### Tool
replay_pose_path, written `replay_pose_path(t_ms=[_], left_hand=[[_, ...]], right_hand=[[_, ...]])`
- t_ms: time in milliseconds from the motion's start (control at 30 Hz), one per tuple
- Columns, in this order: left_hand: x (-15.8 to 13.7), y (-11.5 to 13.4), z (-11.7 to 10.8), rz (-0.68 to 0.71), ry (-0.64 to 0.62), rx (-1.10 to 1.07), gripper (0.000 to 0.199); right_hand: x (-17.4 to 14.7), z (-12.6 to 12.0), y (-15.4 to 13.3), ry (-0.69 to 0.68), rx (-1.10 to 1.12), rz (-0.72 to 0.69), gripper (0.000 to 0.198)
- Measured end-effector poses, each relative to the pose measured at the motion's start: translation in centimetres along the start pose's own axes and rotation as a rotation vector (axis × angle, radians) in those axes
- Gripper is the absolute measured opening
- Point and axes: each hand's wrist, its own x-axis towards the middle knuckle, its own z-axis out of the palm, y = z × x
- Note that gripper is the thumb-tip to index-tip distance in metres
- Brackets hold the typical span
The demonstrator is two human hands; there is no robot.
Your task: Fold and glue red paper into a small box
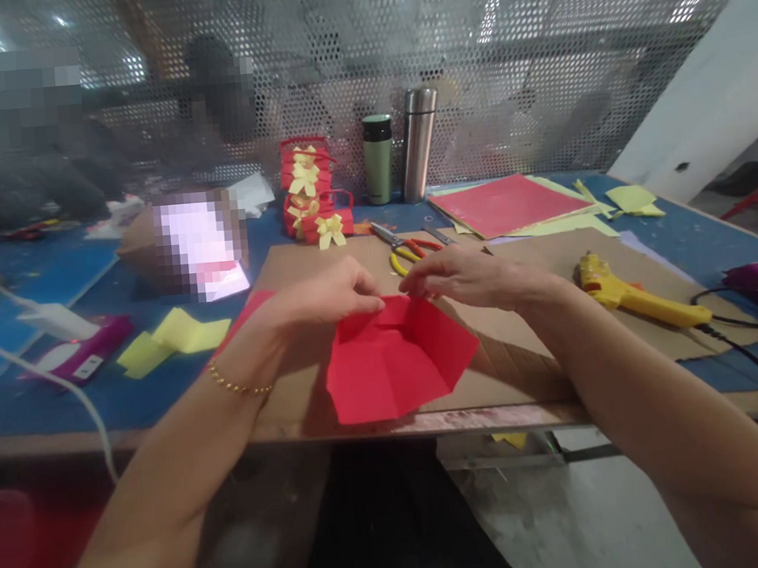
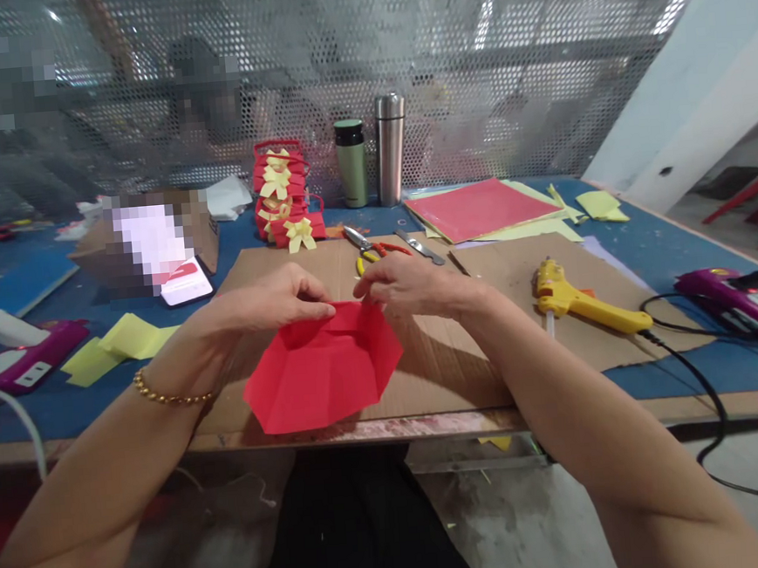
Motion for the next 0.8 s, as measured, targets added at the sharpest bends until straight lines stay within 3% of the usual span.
replay_pose_path(t_ms=[100, 233, 533, 700, 800], left_hand=[[0.0, 0.2, 0.0, 0.035, -0.007, 0.027, 0.026], [-0.3, 1.1, 0.1, 0.020, -0.035, 0.029, 0.028], [-0.4, 1.7, 0.0, 0.004, -0.012, 0.004, 0.025], [-0.4, 1.7, 0.2, 0.018, -0.017, 0.005, 0.026], [-0.4, 1.7, 0.2, 0.034, -0.003, 0.026, 0.027]], right_hand=[[0.1, 0.2, -0.1, 0.022, -0.053, -0.054, 0.033], [0.1, 0.7, 0.4, -0.063, 0.003, -0.057, 0.026], [0.0, 0.6, -0.5, 0.018, -0.169, -0.039, 0.013], [-0.2, 0.4, -0.3, 0.048, -0.211, -0.085, 0.013], [-0.2, 0.0, 0.4, 0.041, -0.182, -0.071, 0.026]])
